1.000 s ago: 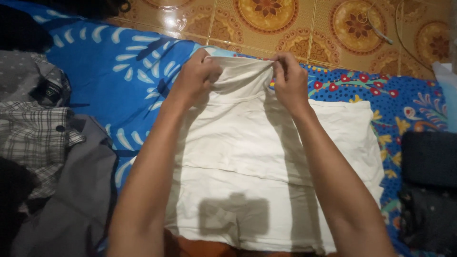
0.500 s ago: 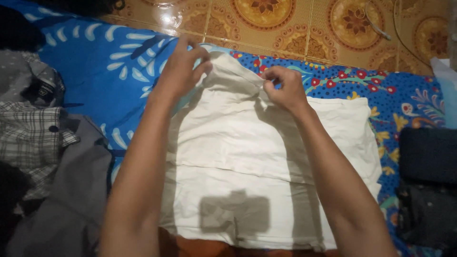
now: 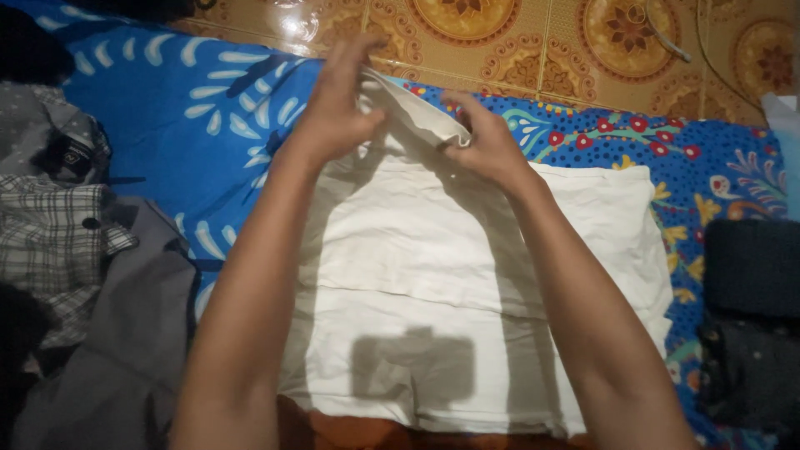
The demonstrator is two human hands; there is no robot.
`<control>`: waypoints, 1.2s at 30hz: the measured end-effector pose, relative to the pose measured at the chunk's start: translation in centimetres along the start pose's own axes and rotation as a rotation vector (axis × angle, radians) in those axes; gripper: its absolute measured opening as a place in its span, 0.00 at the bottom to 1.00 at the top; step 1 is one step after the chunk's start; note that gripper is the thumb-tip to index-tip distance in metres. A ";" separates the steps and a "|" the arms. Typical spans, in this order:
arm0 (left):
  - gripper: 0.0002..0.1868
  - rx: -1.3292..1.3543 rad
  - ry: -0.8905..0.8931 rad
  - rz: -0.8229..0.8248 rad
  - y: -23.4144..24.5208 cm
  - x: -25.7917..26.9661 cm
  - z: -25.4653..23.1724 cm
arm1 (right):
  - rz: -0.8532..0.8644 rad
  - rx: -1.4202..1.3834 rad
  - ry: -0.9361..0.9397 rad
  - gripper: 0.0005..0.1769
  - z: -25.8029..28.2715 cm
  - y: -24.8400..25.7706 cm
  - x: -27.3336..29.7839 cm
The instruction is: The recorder folds a white t-shirt, a pair of grey shorts, and a black garment on a bed.
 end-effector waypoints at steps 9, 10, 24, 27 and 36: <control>0.17 -0.527 0.562 0.091 -3.1 0.9 2.8 | -0.100 0.289 0.017 0.14 -0.2 -0.5 -0.5; 0.17 -0.527 0.565 0.092 -3.4 1.3 3.4 | -0.097 0.287 0.016 0.14 -0.6 -0.6 -0.7; 0.07 0.203 0.798 -0.254 -4.0 4.6 0.9 | -0.073 0.101 -0.003 0.25 -3.6 -1.7 0.4; 0.20 -0.062 0.444 -0.065 -1.6 5.7 0.2 | -0.066 0.136 -0.145 0.30 2.3 -0.9 2.4; 0.16 -0.385 0.037 0.481 1.6 9.7 -1.3 | 0.037 0.572 0.263 0.10 0.1 -1.4 6.6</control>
Point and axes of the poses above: each hand's wrist, its own x-axis away from the middle knuckle, its own y-axis out of the back of the hand, z = x × y, the point moved 2 cm from there along -x, towards the middle knuckle
